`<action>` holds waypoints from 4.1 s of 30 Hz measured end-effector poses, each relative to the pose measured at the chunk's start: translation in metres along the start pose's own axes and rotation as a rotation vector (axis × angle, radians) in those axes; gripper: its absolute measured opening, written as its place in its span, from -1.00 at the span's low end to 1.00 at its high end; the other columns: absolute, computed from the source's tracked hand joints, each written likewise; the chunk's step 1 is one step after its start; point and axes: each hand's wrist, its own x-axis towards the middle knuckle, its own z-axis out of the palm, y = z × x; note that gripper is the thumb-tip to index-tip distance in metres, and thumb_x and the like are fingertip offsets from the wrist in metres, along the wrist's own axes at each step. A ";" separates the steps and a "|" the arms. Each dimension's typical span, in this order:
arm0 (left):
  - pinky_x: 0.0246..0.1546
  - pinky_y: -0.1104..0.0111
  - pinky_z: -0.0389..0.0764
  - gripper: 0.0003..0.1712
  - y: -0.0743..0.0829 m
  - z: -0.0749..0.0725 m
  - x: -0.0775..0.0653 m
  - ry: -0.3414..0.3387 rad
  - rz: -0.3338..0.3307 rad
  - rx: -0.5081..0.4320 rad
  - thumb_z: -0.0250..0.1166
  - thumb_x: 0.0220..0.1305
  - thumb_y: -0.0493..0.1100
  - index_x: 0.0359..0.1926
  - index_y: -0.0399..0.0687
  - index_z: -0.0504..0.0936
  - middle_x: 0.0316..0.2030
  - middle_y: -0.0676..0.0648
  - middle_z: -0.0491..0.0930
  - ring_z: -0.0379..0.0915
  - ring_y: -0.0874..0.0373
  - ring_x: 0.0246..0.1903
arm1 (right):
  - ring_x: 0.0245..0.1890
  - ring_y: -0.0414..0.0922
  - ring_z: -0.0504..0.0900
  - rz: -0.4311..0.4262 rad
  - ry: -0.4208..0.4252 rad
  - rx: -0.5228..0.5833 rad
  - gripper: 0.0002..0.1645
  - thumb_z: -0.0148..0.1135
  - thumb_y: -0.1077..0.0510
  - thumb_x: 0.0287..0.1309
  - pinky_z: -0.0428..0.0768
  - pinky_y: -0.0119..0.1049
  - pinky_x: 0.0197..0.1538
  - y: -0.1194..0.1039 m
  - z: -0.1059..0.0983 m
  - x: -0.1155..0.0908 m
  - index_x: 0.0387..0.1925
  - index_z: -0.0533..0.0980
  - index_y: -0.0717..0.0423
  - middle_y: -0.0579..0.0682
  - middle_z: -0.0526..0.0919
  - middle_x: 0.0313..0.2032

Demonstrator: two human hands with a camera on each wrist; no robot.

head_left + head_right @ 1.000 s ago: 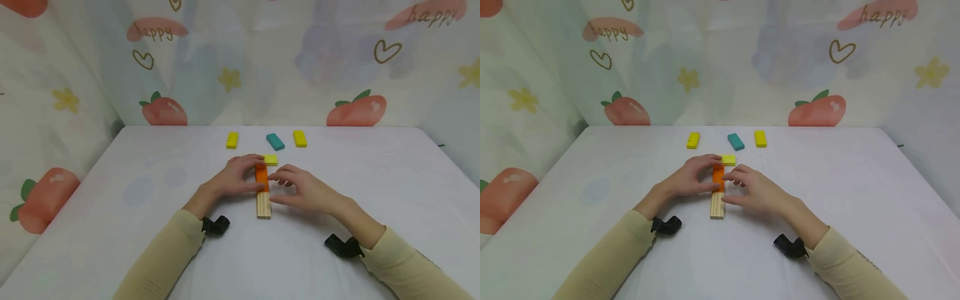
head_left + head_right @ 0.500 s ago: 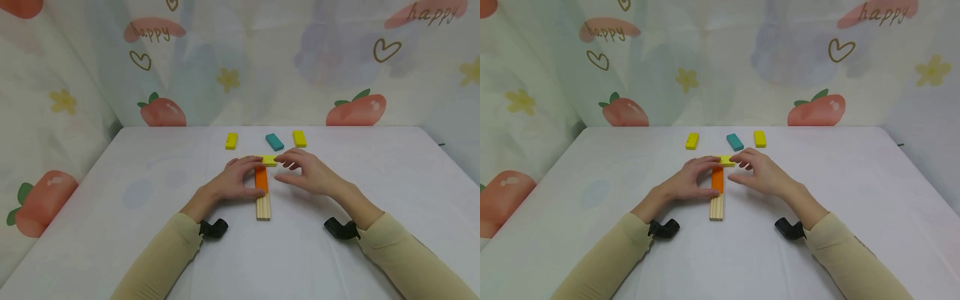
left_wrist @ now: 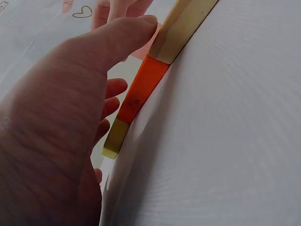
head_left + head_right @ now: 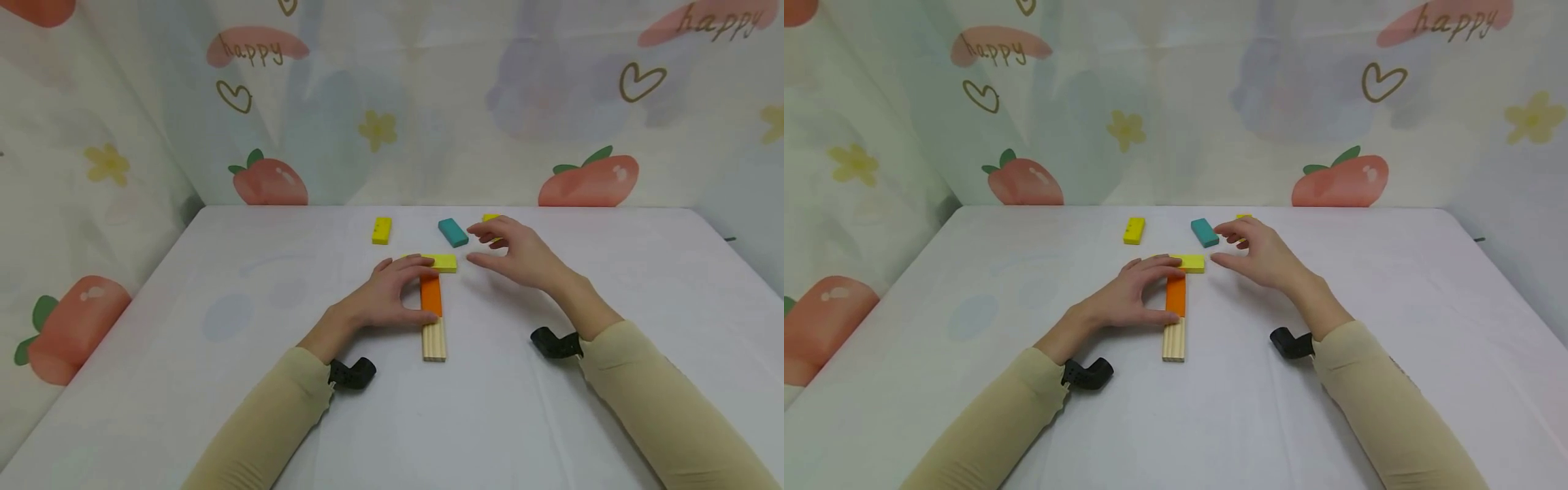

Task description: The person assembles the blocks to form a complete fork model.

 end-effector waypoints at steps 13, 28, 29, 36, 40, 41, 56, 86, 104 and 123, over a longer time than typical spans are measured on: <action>0.55 -0.02 -0.19 -0.20 -0.001 0.001 0.001 -0.002 0.000 0.000 0.49 0.14 0.22 0.37 0.13 0.50 0.49 0.07 0.29 0.00 0.16 0.55 | 0.38 0.23 0.28 0.146 0.008 -0.017 -0.33 0.33 0.15 0.30 0.34 0.22 0.40 0.025 -0.017 0.022 0.38 0.38 0.21 0.22 0.32 0.41; 0.55 0.00 -0.19 -0.21 0.002 -0.001 0.000 -0.014 -0.003 0.017 0.48 0.16 0.20 0.38 0.13 0.49 0.49 0.07 0.30 -0.01 0.17 0.55 | 0.45 0.29 0.16 0.192 -0.069 0.017 -0.30 0.32 0.18 0.28 0.18 0.26 0.47 0.050 -0.027 0.035 0.41 0.34 0.22 0.26 0.22 0.47; 0.55 -0.01 -0.19 -0.21 0.002 -0.001 0.000 -0.014 -0.003 0.018 0.49 0.16 0.20 0.38 0.13 0.49 0.49 0.07 0.30 -0.01 0.17 0.55 | 0.45 0.30 0.16 0.191 -0.075 0.020 -0.30 0.32 0.19 0.28 0.18 0.26 0.47 0.050 -0.027 0.035 0.40 0.34 0.24 0.27 0.22 0.47; 0.55 -0.01 -0.19 -0.21 0.002 -0.001 0.000 -0.010 0.000 0.022 0.49 0.16 0.20 0.38 0.12 0.49 0.48 0.07 0.31 -0.01 0.17 0.55 | 0.43 0.34 0.18 0.227 -0.121 0.018 -0.29 0.30 0.20 0.28 0.20 0.28 0.46 0.052 -0.027 0.035 0.40 0.32 0.29 0.32 0.14 0.50; 0.55 -0.01 -0.18 -0.21 0.002 -0.001 0.000 -0.008 0.001 0.016 0.48 0.16 0.20 0.38 0.13 0.49 0.48 0.08 0.31 0.00 0.19 0.54 | 0.43 0.34 0.18 0.237 -0.133 0.011 -0.29 0.30 0.20 0.29 0.20 0.27 0.46 0.053 -0.026 0.036 0.40 0.31 0.31 0.33 0.13 0.50; 0.55 -0.01 -0.18 -0.22 0.001 -0.001 0.000 -0.008 0.001 0.014 0.48 0.16 0.20 0.37 0.13 0.49 0.48 0.08 0.31 0.01 0.19 0.54 | 0.43 0.35 0.18 0.237 -0.135 0.008 -0.29 0.29 0.20 0.30 0.20 0.27 0.46 0.054 -0.025 0.036 0.40 0.31 0.31 0.33 0.13 0.50; 0.55 -0.02 -0.15 -0.22 0.000 0.000 -0.001 -0.018 -0.009 0.004 0.47 0.17 0.19 0.38 0.13 0.49 0.48 0.09 0.30 -0.01 0.19 0.54 | 0.37 0.32 0.24 0.270 -0.148 -0.012 -0.37 0.22 0.25 0.37 0.21 0.27 0.45 0.057 -0.024 0.039 0.40 0.31 0.30 0.35 0.24 0.43; 0.55 -0.01 -0.13 -0.22 -0.001 -0.001 0.001 -0.025 -0.017 0.001 0.47 0.17 0.22 0.38 0.18 0.48 0.49 0.10 0.28 -0.02 0.21 0.55 | 0.35 0.31 0.29 0.289 -0.169 0.029 -0.33 0.30 0.18 0.34 0.28 0.25 0.43 0.054 -0.022 0.040 0.41 0.33 0.23 0.32 0.28 0.42; 0.54 -0.03 -0.14 -0.22 -0.002 -0.002 0.001 -0.027 -0.026 -0.002 0.46 0.17 0.23 0.38 0.18 0.48 0.49 0.11 0.28 -0.02 0.22 0.54 | 0.34 0.28 0.38 0.160 -0.218 0.026 -0.38 0.38 0.22 0.26 0.29 0.23 0.42 0.037 -0.016 0.040 0.31 0.45 0.27 0.32 0.44 0.34; 0.54 -0.04 -0.12 -0.21 -0.002 -0.002 0.001 -0.025 -0.019 0.016 0.46 0.17 0.24 0.38 0.18 0.48 0.48 0.11 0.30 0.00 0.24 0.53 | 0.34 0.25 0.39 0.123 -0.241 0.009 -0.38 0.37 0.21 0.27 0.32 0.21 0.42 0.027 -0.007 0.043 0.33 0.46 0.21 0.27 0.46 0.35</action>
